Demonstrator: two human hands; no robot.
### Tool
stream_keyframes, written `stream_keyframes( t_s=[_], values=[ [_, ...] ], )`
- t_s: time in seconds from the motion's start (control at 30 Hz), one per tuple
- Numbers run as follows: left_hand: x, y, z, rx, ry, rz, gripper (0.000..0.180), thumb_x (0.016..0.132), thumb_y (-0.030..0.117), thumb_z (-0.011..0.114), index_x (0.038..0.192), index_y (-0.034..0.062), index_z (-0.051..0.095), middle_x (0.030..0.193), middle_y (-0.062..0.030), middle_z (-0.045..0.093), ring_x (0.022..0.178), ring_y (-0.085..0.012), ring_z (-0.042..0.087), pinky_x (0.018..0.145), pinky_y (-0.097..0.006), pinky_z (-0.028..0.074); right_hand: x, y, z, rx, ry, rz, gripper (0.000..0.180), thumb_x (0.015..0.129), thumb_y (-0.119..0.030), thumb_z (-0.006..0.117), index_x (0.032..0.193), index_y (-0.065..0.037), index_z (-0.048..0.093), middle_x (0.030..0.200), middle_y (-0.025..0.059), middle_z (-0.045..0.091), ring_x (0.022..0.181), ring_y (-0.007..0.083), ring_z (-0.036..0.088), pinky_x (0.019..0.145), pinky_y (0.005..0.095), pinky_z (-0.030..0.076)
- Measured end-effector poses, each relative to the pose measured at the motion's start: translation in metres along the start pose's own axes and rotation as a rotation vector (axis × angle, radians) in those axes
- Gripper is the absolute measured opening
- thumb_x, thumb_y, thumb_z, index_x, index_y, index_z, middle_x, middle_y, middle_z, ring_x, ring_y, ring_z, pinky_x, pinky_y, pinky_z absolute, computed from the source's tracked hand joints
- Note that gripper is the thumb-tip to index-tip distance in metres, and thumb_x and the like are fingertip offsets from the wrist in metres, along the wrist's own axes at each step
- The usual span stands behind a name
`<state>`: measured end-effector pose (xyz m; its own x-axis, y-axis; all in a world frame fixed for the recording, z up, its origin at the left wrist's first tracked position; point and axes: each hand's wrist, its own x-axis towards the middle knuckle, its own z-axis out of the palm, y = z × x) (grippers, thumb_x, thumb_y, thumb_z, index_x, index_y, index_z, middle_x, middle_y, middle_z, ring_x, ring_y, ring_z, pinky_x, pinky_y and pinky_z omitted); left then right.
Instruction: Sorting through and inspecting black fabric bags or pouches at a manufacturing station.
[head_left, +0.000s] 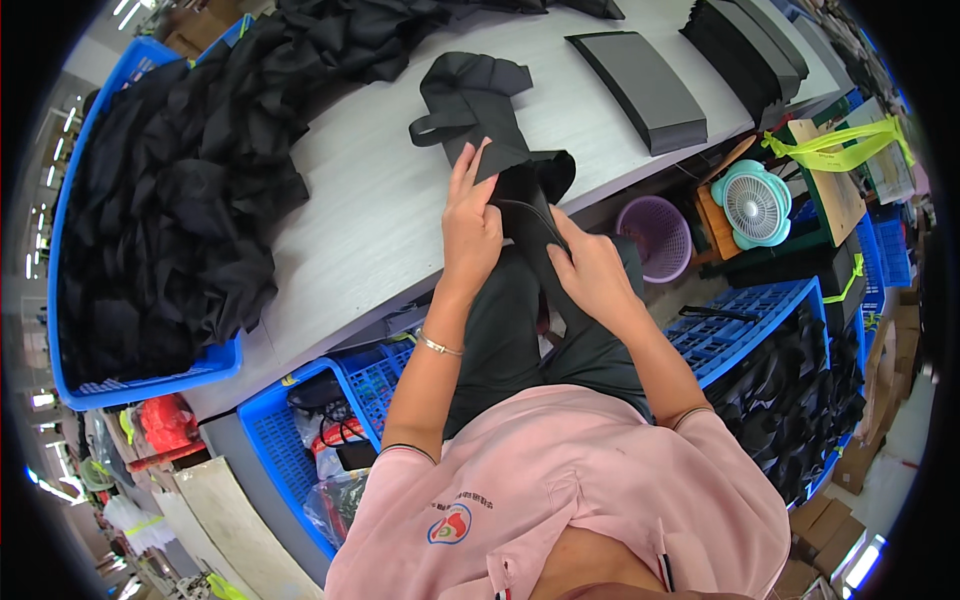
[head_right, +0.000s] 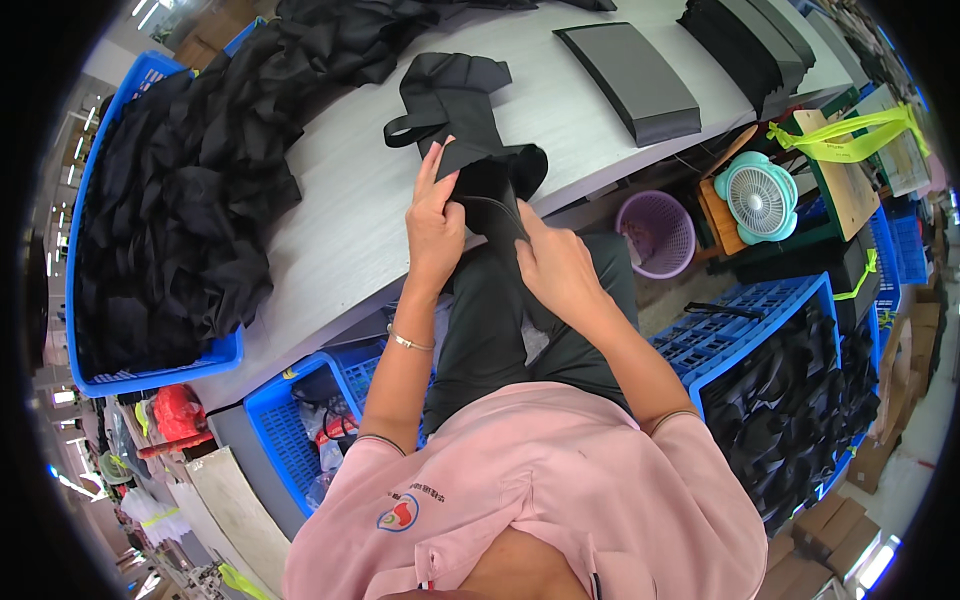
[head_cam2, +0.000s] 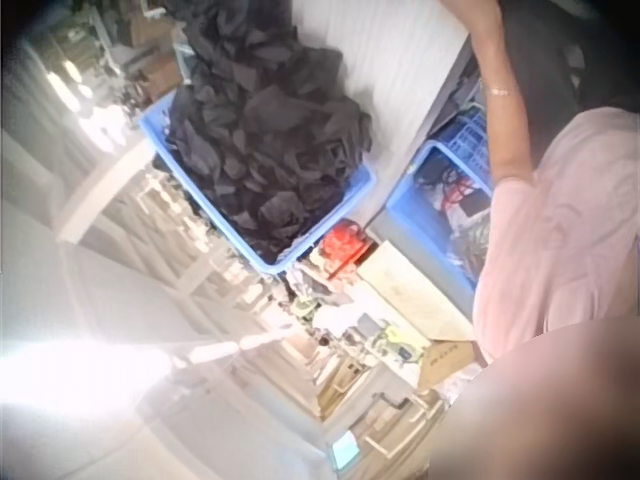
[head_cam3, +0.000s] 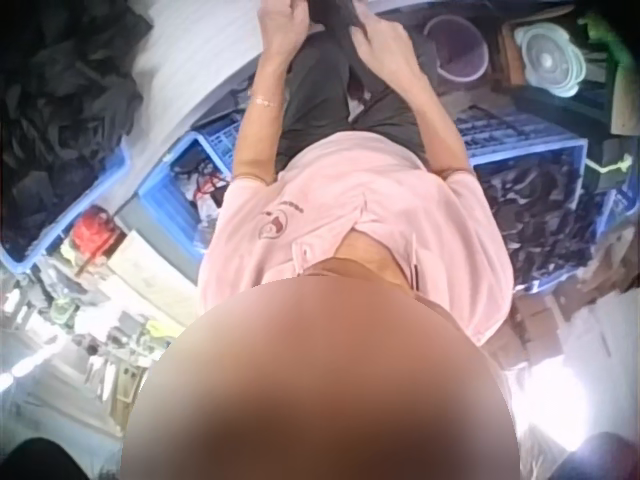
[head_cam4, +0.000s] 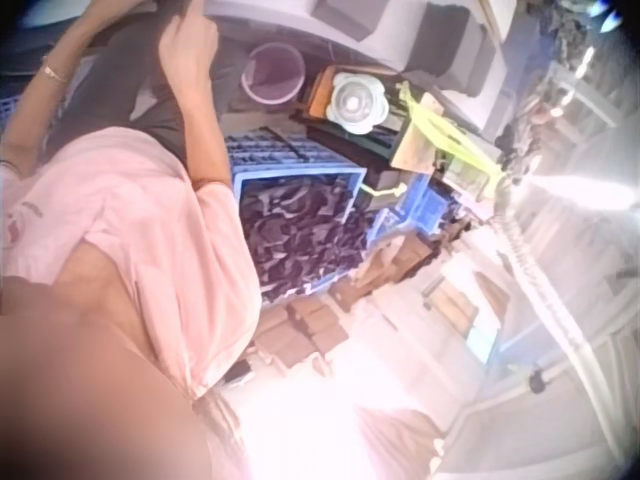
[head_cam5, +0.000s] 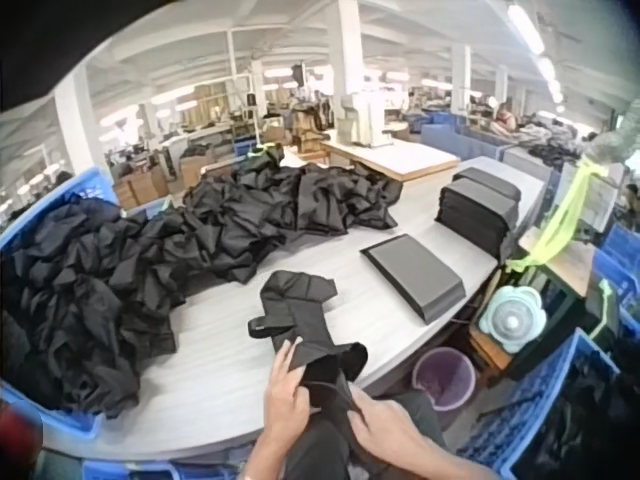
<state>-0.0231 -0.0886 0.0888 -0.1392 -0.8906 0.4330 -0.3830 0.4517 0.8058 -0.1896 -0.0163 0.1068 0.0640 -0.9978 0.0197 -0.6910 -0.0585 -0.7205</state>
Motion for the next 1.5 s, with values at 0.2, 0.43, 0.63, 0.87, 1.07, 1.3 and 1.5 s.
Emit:
stream_keyframes(
  t_s=[0.2,0.43,0.63,0.87,1.07,1.3,1.5],
  values=[
    [-0.021,0.015,-0.011,-0.028,0.046,0.043,0.046,0.072,-0.015,0.042,0.11,-0.0051,0.066,0.145,-0.0156,0.051,0.142,-0.036,0.037,0.108,-0.039,0.042,-0.01,-0.026,0.013,-0.217,-0.001,-0.045,0.046,0.087,-0.009,0.059,0.131,0.002,0.052,0.073,0.025,0.065,0.07,0.0443,0.065,0.066,0.0513,0.051],
    [-0.056,0.05,-0.003,-0.201,-0.291,0.158,0.036,0.071,-0.015,0.052,0.099,-0.0004,0.071,0.14,-0.014,0.057,0.138,-0.0321,0.045,0.106,-0.036,0.042,0.009,0.049,0.055,0.01,0.202,-0.439,0.02,0.08,-0.011,0.065,0.098,-0.002,0.066,0.092,0.019,0.066,0.087,0.0367,0.065,0.07,0.045,0.051],
    [-0.092,0.053,-0.02,-0.145,-0.014,0.085,0.07,0.076,0.004,0.068,0.143,0.0017,0.046,0.155,-0.0227,0.032,0.135,-0.0319,0.043,0.093,-0.036,0.049,-0.001,0.024,0.033,1.108,0.109,0.21,0.04,0.096,-0.016,0.06,0.131,0.0,0.054,0.126,0.0101,0.061,0.111,0.0188,0.06,0.093,0.033,0.05],
    [-0.093,0.068,0.009,0.067,0.172,0.066,0.084,0.067,0.004,0.075,0.144,0.0046,0.044,0.152,-0.0203,0.034,0.128,-0.0315,0.042,0.093,-0.039,0.045,-0.012,0.012,0.023,1.493,0.16,0.376,0.04,0.093,-0.017,0.064,0.129,-0.001,0.056,0.12,0.0107,0.064,0.104,0.0207,0.066,0.085,0.0349,0.057],
    [-0.097,0.079,0.021,-0.117,0.143,-0.002,0.064,0.072,-0.006,0.07,0.134,0.0062,0.058,0.133,-0.0123,0.05,0.09,-0.0168,0.055,0.074,-0.027,0.048,-0.019,0.018,0.024,1.68,0.07,0.366,0.029,0.092,-0.018,0.065,0.115,-0.002,0.061,0.107,0.0097,0.066,0.091,0.0203,0.068,0.074,0.0339,0.059],
    [-0.096,0.078,0.023,-0.161,0.225,0.02,0.065,0.071,-0.017,0.059,0.132,0.0055,0.059,0.127,-0.011,0.053,0.078,-0.0109,0.055,0.065,-0.023,0.051,-0.023,0.013,0.027,1.775,0.08,0.426,0.026,0.091,-0.02,0.066,0.11,-0.003,0.063,0.103,0.0086,0.067,0.087,0.0201,0.067,0.073,0.0325,0.058],
    [-0.102,0.081,0.028,-0.19,0.218,-0.035,0.071,0.068,-0.02,0.054,0.133,0.0077,0.059,0.124,-0.0098,0.054,0.085,-0.0154,0.058,0.063,-0.025,0.052,-0.028,0.0,0.034,2.019,0.166,0.54,0.025,0.087,-0.019,0.068,0.108,-0.005,0.064,0.103,0.0088,0.067,0.09,0.0216,0.066,0.074,0.036,0.058]
  ],
)
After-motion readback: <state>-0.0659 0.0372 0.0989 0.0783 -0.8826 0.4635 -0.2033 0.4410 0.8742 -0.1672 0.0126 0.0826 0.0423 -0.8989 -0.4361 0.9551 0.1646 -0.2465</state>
